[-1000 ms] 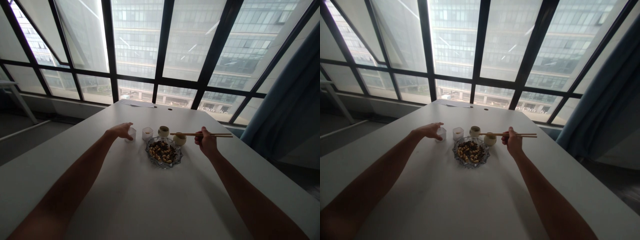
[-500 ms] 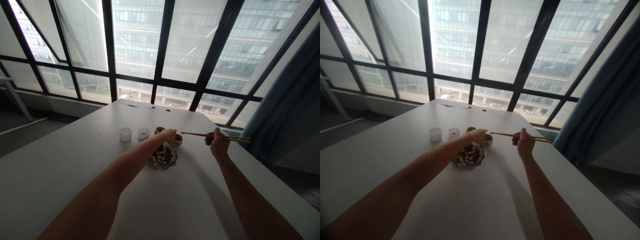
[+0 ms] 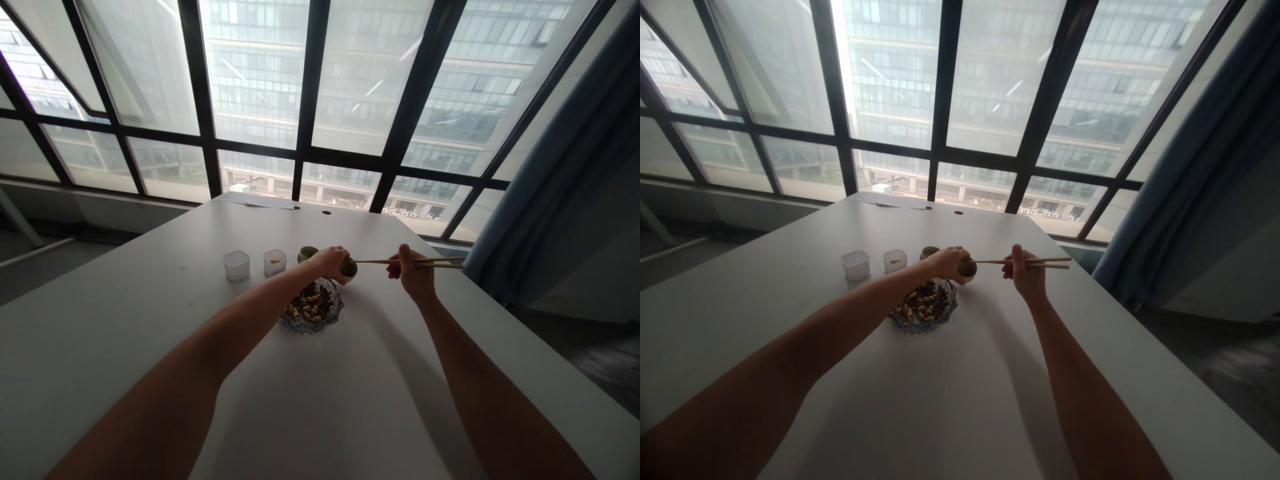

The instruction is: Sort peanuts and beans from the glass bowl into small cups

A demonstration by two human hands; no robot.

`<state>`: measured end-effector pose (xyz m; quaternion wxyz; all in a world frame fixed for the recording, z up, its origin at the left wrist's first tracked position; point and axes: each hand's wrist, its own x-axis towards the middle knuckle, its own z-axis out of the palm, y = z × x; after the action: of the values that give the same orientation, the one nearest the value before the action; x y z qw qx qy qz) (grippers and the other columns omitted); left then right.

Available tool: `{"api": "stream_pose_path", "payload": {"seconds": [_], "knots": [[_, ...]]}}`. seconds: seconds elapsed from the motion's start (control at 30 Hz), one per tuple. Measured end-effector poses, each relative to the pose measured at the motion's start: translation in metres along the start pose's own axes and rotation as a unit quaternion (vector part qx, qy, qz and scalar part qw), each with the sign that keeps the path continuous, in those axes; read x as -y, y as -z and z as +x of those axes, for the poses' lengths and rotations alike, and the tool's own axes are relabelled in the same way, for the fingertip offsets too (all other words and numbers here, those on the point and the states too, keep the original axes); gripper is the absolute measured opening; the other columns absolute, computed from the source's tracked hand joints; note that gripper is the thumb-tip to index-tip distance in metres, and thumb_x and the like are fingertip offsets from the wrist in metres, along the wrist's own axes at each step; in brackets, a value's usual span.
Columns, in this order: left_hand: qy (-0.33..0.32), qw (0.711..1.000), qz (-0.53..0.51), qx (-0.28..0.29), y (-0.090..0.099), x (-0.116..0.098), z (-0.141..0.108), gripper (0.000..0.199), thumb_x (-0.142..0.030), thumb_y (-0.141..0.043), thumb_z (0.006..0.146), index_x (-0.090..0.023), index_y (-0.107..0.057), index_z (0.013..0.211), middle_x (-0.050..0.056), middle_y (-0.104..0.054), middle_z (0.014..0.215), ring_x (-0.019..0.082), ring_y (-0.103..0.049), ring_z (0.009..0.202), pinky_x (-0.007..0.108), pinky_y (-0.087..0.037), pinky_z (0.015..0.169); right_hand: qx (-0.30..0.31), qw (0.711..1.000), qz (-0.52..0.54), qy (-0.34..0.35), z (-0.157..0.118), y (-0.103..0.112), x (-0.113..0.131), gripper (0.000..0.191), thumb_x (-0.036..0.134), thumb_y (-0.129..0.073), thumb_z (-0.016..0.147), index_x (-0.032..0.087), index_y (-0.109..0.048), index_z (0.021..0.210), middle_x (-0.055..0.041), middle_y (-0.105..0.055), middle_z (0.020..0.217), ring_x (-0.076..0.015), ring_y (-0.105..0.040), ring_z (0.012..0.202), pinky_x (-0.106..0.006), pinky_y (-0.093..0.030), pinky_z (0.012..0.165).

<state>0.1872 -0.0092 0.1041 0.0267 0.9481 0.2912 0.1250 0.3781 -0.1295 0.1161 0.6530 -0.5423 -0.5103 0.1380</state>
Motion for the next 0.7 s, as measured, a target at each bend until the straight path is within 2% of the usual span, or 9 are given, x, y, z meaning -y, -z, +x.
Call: {"api": "stream_pose_path", "payload": {"seconds": [0.1, 0.27, 0.33, 0.4, 0.47, 0.53, 0.63, 0.7], "knots": [[0.021, 0.999, 0.001, 0.025, 0.0, 0.0, 0.0, 0.075, -0.049, -0.083, 0.066, -0.013, -0.062, 0.127, 0.015, -0.066, 0.13, 0.029, -0.063, 0.117, 0.03, -0.049, 0.099, 0.021, 1.0, -0.018, 0.009, -0.001, -0.003, 0.006, 0.062, 0.076, -0.063, 0.078, 0.016, -0.065, 0.061, -0.0037, -0.061, 0.045, -0.0114, -0.053, 0.034, -0.022, -0.043, 0.033], [0.064, 0.996, 0.008, 0.066, 0.005, -0.006, 0.0, 0.065, -0.051, -0.078, 0.074, -0.01, -0.065, 0.122, 0.015, -0.071, 0.121, 0.028, -0.067, 0.11, 0.028, -0.051, 0.09, -0.041, 0.999, 0.026, 0.023, -0.003, -0.005, 0.028, 0.06, 0.07, -0.059, 0.085, 0.019, -0.062, 0.054, -0.0023, -0.054, 0.038, -0.0097, -0.045, 0.029, -0.022, -0.034, 0.029], [0.071, 0.994, 0.01, 0.08, 0.01, -0.008, -0.002, 0.068, -0.05, -0.078, 0.075, -0.01, -0.062, 0.128, 0.016, -0.069, 0.126, 0.029, -0.066, 0.113, 0.029, -0.052, 0.092, -0.015, 0.999, 0.049, 0.016, -0.005, -0.007, 0.039, 0.062, 0.072, -0.06, 0.083, 0.019, -0.06, 0.05, -0.0019, -0.05, 0.034, -0.0093, -0.042, 0.026, -0.022, -0.03, 0.027], [0.067, 0.995, 0.008, 0.076, 0.019, -0.006, -0.009, 0.075, -0.049, -0.078, 0.076, -0.011, -0.056, 0.138, 0.017, -0.063, 0.138, 0.029, -0.061, 0.124, 0.03, -0.049, 0.1, 0.053, 0.997, 0.05, 0.008, -0.009, -0.012, 0.048, 0.063, 0.075, -0.062, 0.078, 0.019, -0.06, 0.048, -0.0017, -0.049, 0.032, -0.0092, -0.04, 0.025, -0.022, -0.028, 0.026], [0.044, 0.998, -0.001, 0.037, 0.031, 0.001, -0.024, 0.074, -0.047, -0.073, 0.082, -0.015, -0.049, 0.145, 0.015, -0.056, 0.147, 0.027, -0.054, 0.133, 0.031, -0.044, 0.108, 0.131, 0.991, 0.028, 0.001, -0.016, -0.019, 0.055, 0.064, 0.077, -0.064, 0.075, 0.018, -0.061, 0.049, -0.0015, -0.049, 0.032, -0.0089, -0.039, 0.025, -0.021, -0.027, 0.026], [0.014, 0.999, -0.013, -0.031, 0.046, 0.013, -0.05, 0.064, -0.046, -0.064, 0.09, -0.018, -0.049, 0.145, 0.011, -0.057, 0.147, 0.025, -0.054, 0.133, 0.033, -0.043, 0.109, 0.207, 0.978, -0.001, -0.008, -0.025, -0.028, 0.06, 0.066, 0.079, -0.065, 0.073, 0.018, -0.062, 0.05, -0.0011, -0.05, 0.032, -0.008, -0.039, 0.025, -0.02, -0.026, 0.026], [0.037, 0.988, 0.0, -0.147, 0.066, 0.041, -0.102, 0.049, -0.046, -0.051, 0.097, -0.019, -0.056, 0.137, 0.009, -0.062, 0.141, 0.025, -0.055, 0.131, 0.041, -0.041, 0.113, 0.299, 0.954, -0.017, -0.029, -0.04, -0.043, 0.063, 0.068, 0.082, -0.063, 0.072, 0.018, -0.06, 0.05, -0.0006, -0.05, 0.034, -0.0073, -0.04, 0.026, -0.019, -0.027, 0.026], [0.08, 0.975, 0.024, -0.205, 0.072, 0.063, -0.138, 0.046, -0.047, -0.049, 0.097, -0.018, -0.06, 0.132, 0.01, -0.065, 0.135, 0.026, -0.056, 0.129, 0.045, -0.038, 0.114, 0.332, 0.942, -0.008, -0.041, -0.049, -0.054, 0.061, 0.069, 0.083, -0.06, 0.073, 0.018, -0.06, 0.052, -0.0006, -0.052, 0.036, -0.0082, -0.043, 0.027, -0.019, -0.031, 0.027]]}}
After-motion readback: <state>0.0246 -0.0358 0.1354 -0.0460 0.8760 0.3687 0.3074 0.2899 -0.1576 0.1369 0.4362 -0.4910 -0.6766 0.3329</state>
